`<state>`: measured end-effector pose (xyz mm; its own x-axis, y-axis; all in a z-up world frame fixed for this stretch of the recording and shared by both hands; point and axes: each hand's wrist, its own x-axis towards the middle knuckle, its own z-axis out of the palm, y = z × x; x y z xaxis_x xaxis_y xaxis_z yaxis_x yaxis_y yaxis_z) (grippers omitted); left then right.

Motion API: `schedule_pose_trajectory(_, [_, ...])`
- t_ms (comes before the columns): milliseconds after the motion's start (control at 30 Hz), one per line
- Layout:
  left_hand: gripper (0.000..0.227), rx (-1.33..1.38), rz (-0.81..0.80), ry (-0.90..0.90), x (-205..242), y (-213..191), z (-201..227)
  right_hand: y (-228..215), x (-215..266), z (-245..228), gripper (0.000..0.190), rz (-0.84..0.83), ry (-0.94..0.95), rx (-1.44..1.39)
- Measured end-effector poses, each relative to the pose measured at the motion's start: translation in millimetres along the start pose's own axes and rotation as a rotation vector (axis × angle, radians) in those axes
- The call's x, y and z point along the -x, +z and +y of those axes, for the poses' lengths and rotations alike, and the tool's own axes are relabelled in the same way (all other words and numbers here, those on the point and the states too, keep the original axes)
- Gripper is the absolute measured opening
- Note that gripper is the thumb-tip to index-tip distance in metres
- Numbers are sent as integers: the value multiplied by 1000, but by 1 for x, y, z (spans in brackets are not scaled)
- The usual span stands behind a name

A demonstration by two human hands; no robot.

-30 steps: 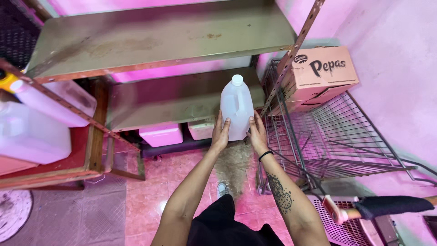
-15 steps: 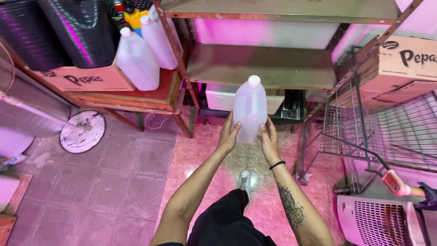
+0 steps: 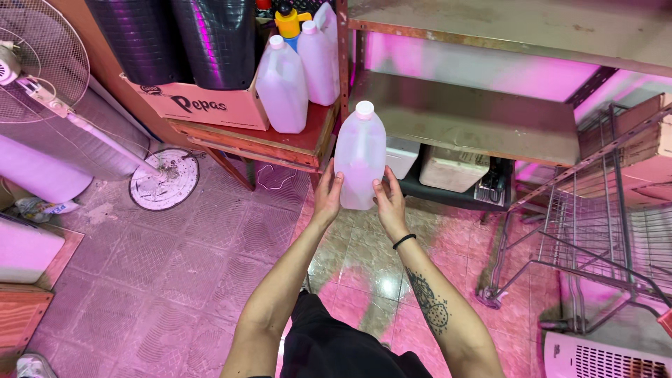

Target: The person repeatedly picks up stacks of black plastic pots and white plastic jugs from a cardboard box and a metal shelf, then places them back in the same locations. The person also moves a blue and yellow pressure sprayer between the box and the shelf. The task involves repetitive pick-up and placement without a clear final arrangement.

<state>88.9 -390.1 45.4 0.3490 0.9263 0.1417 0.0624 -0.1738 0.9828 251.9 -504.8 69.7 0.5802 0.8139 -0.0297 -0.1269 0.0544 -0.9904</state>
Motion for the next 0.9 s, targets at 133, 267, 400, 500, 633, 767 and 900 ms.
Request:
schedule_pose_trajectory(133, [70,22,1,-22,-62,-55,-15,75,-45,23,79,33,-19,-3])
schedule_pose_trajectory(267, [69,-6,-16,-72,-121,-105,-17,145,-84,29,76,94,-4,87])
schedule_pose_trajectory(400, [69,3,-47,-82,-185,-136,-34,196,-119,39,79,114,34,221])
schedule_pose_trajectory(500, [66,-11,-50,-67,-230,-150,-86,227,-141,46,83,115,57,263])
schedule_pose_trajectory(633, [66,-6,-64,-83,-258,-167,-98,247,-158,46,89,94,63,366])
schedule_pose_trajectory(767, [66,-12,-59,-53,-277,-174,-101,263,-169,45,99,71,88,419])
schedule_pose_trajectory(900, [66,-4,-52,-33,-286,-177,-96,273,-178,49,101,64,85,430])
